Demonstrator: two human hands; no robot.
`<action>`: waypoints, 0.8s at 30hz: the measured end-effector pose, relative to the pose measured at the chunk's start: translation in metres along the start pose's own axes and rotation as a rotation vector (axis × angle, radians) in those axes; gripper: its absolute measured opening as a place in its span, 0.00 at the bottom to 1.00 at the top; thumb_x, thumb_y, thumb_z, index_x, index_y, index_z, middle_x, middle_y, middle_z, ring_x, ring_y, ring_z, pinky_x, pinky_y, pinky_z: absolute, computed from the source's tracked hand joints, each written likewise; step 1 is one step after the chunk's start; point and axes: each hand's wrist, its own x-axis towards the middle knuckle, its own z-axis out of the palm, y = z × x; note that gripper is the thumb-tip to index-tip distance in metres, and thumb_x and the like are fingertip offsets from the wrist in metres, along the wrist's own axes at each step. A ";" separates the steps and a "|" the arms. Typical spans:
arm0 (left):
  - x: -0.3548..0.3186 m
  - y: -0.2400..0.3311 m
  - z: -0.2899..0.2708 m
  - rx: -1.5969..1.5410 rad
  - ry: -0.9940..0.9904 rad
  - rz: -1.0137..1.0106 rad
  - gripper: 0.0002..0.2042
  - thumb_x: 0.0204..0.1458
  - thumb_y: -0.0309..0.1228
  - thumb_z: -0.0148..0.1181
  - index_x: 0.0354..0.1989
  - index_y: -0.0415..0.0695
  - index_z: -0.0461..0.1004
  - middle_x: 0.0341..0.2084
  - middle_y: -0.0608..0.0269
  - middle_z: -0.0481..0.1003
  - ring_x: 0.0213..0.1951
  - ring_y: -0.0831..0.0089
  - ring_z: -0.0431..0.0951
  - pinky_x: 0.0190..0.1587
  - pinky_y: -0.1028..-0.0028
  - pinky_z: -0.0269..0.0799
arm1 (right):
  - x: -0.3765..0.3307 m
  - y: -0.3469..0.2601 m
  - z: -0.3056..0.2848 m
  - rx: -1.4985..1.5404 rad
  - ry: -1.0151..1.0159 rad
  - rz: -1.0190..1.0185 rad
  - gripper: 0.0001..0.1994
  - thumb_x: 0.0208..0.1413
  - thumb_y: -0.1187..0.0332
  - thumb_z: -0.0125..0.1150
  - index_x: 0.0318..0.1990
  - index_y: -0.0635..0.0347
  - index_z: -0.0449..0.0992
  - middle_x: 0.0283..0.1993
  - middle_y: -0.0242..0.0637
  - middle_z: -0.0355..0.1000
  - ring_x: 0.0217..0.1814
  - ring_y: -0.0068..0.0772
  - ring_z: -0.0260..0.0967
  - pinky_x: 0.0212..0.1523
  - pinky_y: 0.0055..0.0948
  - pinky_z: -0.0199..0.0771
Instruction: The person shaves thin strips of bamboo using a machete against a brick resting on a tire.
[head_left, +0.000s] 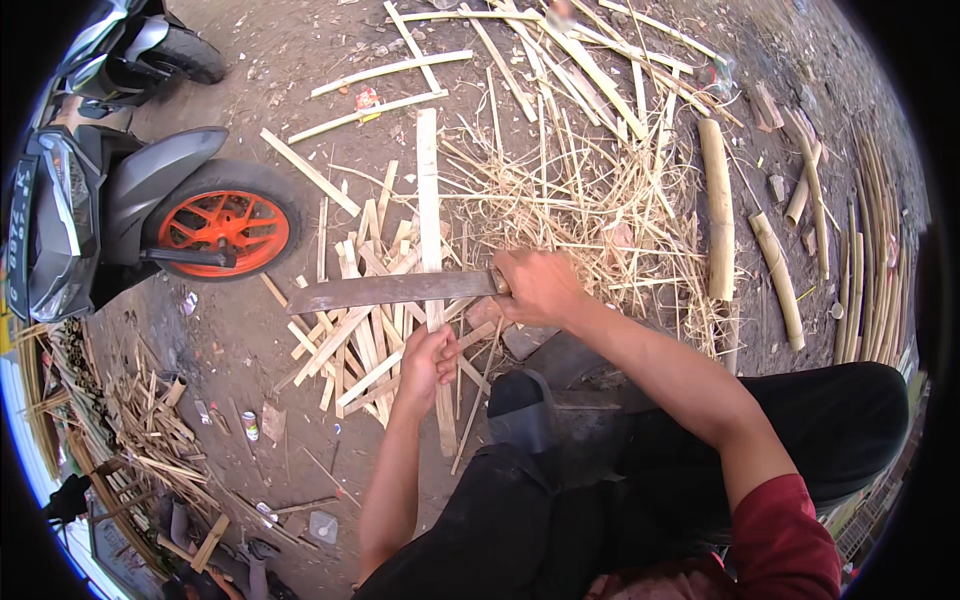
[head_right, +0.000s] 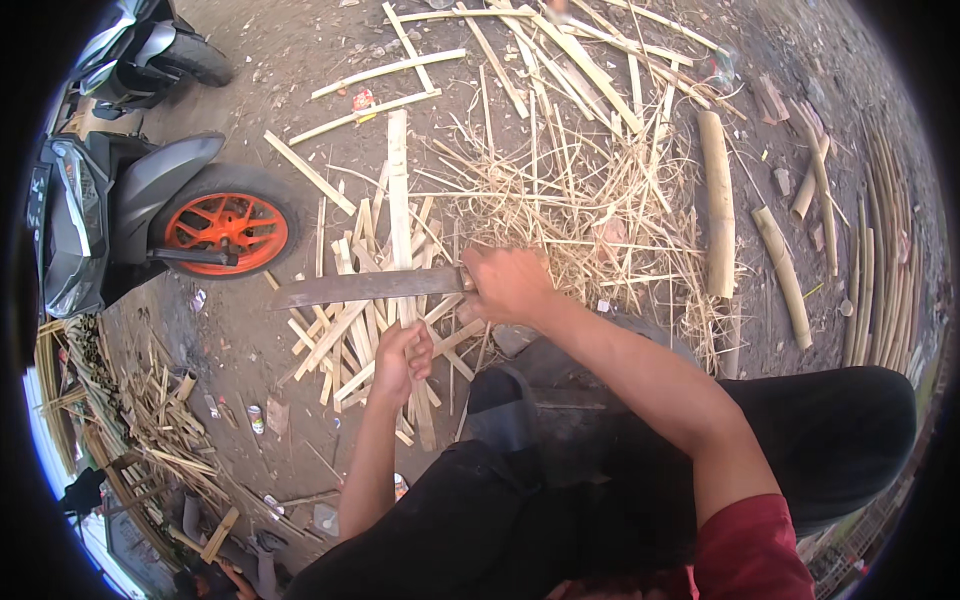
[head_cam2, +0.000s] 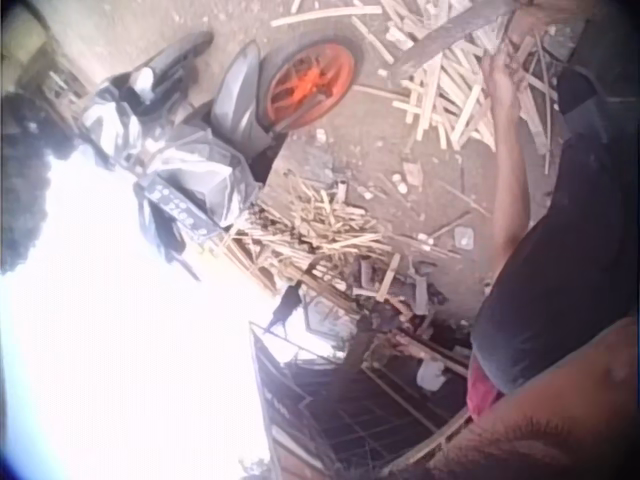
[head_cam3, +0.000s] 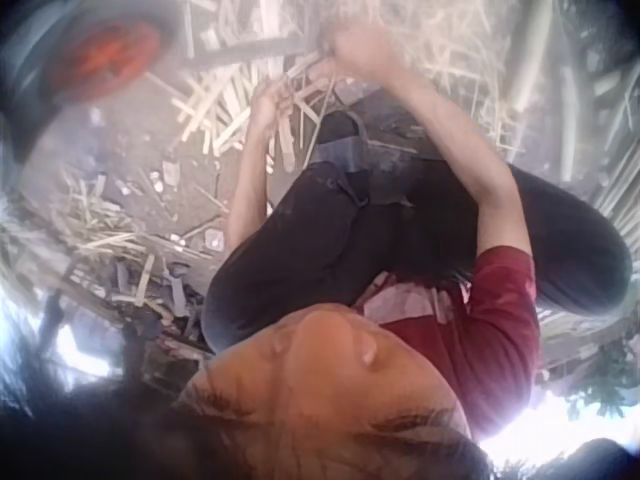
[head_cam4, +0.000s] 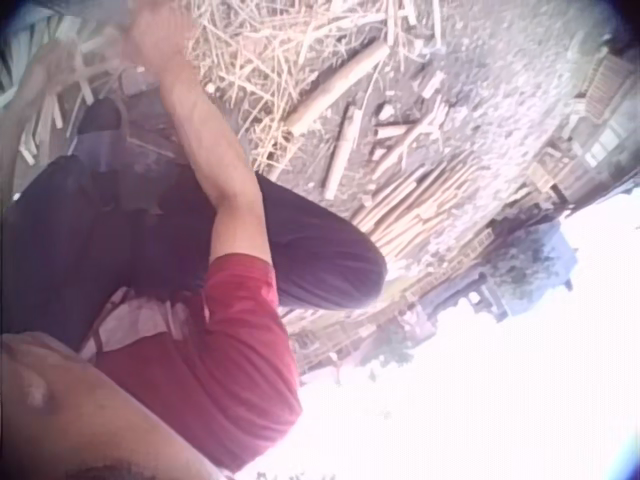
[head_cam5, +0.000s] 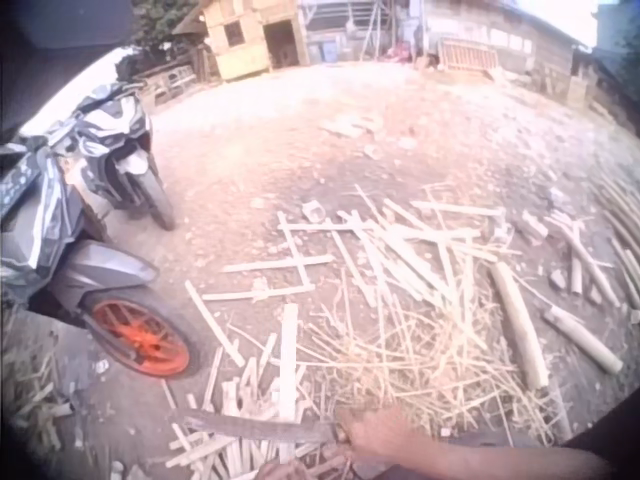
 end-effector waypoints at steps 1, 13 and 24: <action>-0.003 0.003 0.002 0.055 0.006 -0.016 0.10 0.62 0.35 0.56 0.29 0.45 0.68 0.19 0.71 0.65 0.19 0.85 0.62 0.22 0.80 0.59 | -0.002 -0.006 0.001 -0.011 0.006 -0.065 0.15 0.45 0.61 0.65 0.36 0.62 0.73 0.26 0.49 0.76 0.30 0.55 0.77 0.32 0.50 0.77; -0.034 -0.013 0.017 0.854 0.378 0.614 0.12 0.57 0.33 0.60 0.38 0.33 0.77 0.26 0.49 0.79 0.28 0.66 0.78 0.35 0.66 0.72 | 0.017 0.031 -0.002 -0.338 0.072 -0.438 0.04 0.41 0.70 0.56 0.24 0.59 0.68 0.20 0.42 0.71 0.19 0.44 0.73 0.23 0.49 0.73; -0.107 -0.063 -0.039 0.740 0.367 -0.031 0.26 0.63 0.45 0.53 0.19 0.36 0.69 0.11 0.63 0.65 0.18 0.73 0.66 0.24 0.66 0.62 | 0.027 0.181 -0.080 -0.308 0.027 0.545 0.15 0.56 0.61 0.58 0.41 0.66 0.76 0.37 0.56 0.78 0.40 0.54 0.79 0.42 0.48 0.79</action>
